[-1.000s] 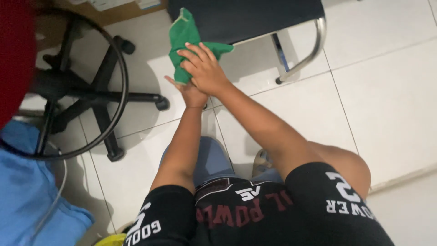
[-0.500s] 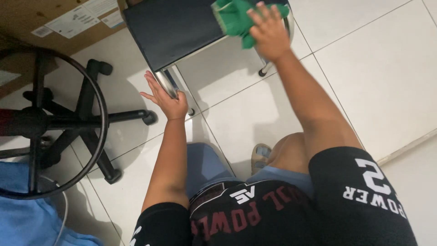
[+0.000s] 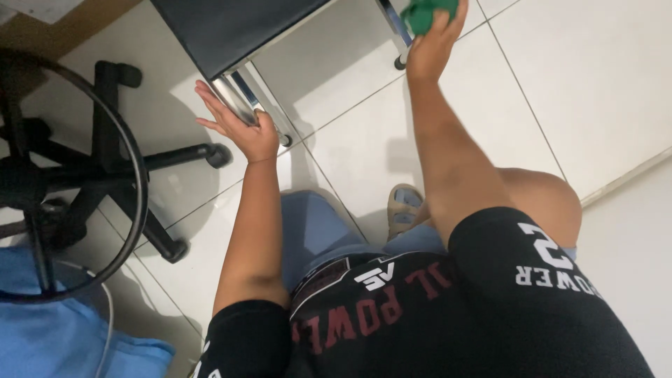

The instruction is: The person cleans a step stool by wiping its steps, seat, and metal frame with a cloth.

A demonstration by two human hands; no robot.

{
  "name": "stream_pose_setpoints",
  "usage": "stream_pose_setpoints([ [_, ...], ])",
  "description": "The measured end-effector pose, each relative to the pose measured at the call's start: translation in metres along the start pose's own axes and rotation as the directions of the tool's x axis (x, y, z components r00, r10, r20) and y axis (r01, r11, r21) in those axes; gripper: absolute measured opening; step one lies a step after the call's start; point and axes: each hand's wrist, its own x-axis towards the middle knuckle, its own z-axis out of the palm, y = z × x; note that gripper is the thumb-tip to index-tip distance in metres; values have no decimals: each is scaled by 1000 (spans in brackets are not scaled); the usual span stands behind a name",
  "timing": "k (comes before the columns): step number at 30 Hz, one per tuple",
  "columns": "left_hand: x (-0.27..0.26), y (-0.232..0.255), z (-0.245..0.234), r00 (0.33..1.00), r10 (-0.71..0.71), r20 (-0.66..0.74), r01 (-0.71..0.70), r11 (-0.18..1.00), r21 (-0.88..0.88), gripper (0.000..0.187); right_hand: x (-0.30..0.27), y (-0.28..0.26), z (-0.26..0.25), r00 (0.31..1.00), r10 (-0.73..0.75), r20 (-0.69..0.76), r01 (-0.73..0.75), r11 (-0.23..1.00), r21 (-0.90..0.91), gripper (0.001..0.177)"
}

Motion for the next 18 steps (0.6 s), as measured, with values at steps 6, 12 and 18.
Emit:
stream_pose_setpoints([
  [6,-1,-4,3,1000,13,-2,-13,999,-31,113,-45,24,51,965,242,105,-252,963,93,58],
  [12,-3,6,12,999,-50,17,52,990,-128,110,-50,38,100,864,476,165,-498,858,130,55],
  [18,-1,30,5,993,-116,21,118,972,-201,108,-78,110,191,679,647,346,-707,704,70,43],
])
